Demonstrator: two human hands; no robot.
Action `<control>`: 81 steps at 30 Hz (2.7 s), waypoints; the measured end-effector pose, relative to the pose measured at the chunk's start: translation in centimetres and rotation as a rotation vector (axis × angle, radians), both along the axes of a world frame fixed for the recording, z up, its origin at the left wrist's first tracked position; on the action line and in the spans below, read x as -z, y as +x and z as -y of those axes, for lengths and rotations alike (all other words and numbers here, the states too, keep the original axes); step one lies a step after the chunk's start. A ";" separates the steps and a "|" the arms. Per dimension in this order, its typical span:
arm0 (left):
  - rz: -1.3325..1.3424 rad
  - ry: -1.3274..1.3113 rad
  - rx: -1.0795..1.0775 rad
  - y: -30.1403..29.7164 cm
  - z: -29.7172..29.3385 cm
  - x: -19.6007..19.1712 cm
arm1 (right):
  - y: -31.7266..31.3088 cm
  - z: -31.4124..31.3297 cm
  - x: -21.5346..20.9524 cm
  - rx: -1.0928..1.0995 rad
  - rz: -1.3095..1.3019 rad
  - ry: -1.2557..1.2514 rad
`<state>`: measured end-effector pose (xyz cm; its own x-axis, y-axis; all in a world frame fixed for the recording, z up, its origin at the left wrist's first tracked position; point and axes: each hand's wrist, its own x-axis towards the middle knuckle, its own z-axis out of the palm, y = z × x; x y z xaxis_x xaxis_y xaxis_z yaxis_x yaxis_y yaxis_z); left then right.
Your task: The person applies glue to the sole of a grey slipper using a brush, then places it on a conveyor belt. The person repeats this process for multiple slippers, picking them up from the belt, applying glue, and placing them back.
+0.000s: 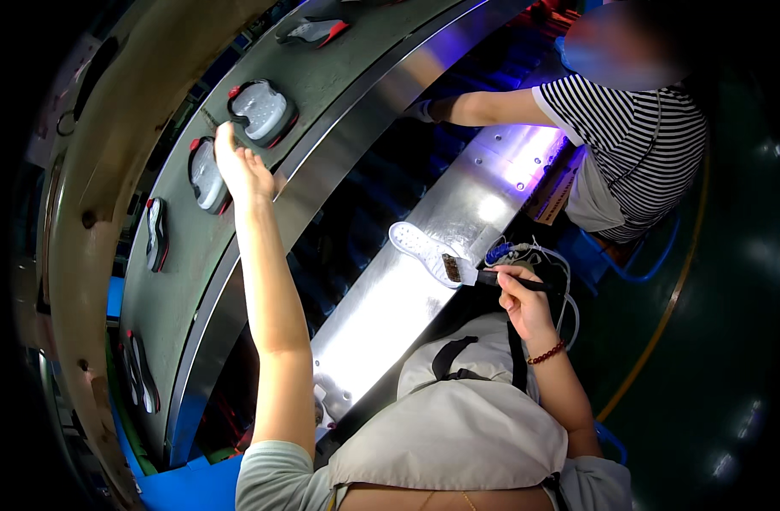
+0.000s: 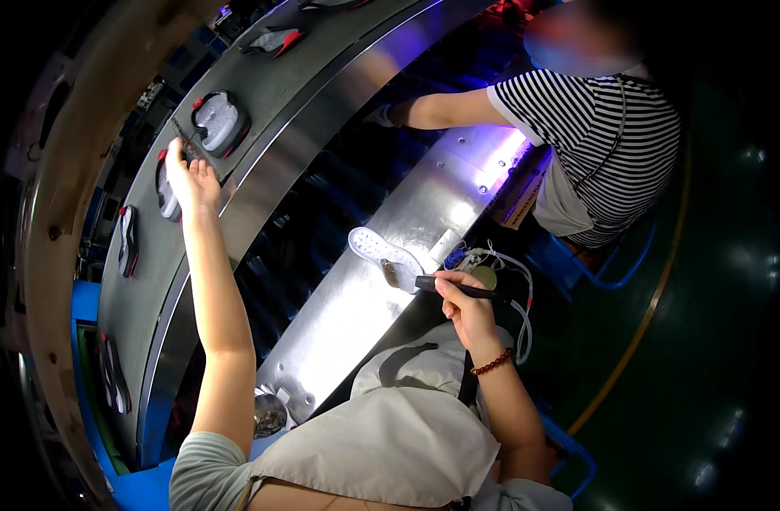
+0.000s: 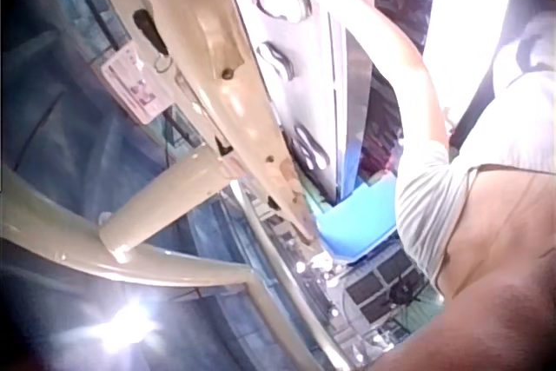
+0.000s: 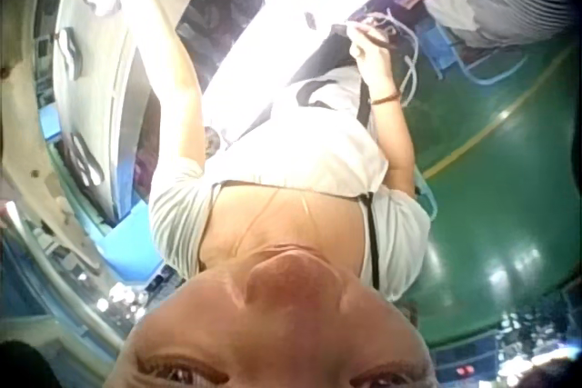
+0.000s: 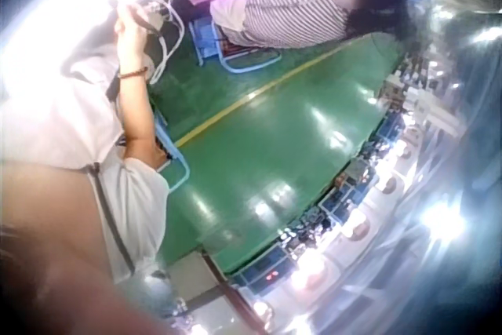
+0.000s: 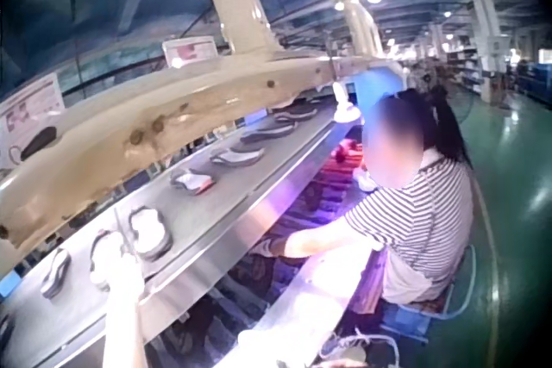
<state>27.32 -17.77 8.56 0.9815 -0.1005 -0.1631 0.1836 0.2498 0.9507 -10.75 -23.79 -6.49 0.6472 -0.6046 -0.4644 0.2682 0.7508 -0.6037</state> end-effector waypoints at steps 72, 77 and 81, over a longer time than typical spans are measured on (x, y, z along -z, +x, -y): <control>1.745 1.185 0.519 4.8 24.1 2.5 | 2.4 8.4 6.3 -0.163 0.002 0.074; 1.794 1.224 0.454 -3.1 18.2 0.2 | 2.3 6.9 7.1 -0.164 0.032 0.028; 1.606 1.302 0.520 -8.9 6.6 -2.3 | 2.0 5.1 6.6 -0.217 0.062 0.002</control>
<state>18.44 -24.42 10.88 0.2300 -0.8898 0.3941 -0.9406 -0.3071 -0.1445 -8.73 -28.84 -13.06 0.7895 -0.4471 -0.4205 0.1368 0.7960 -0.5896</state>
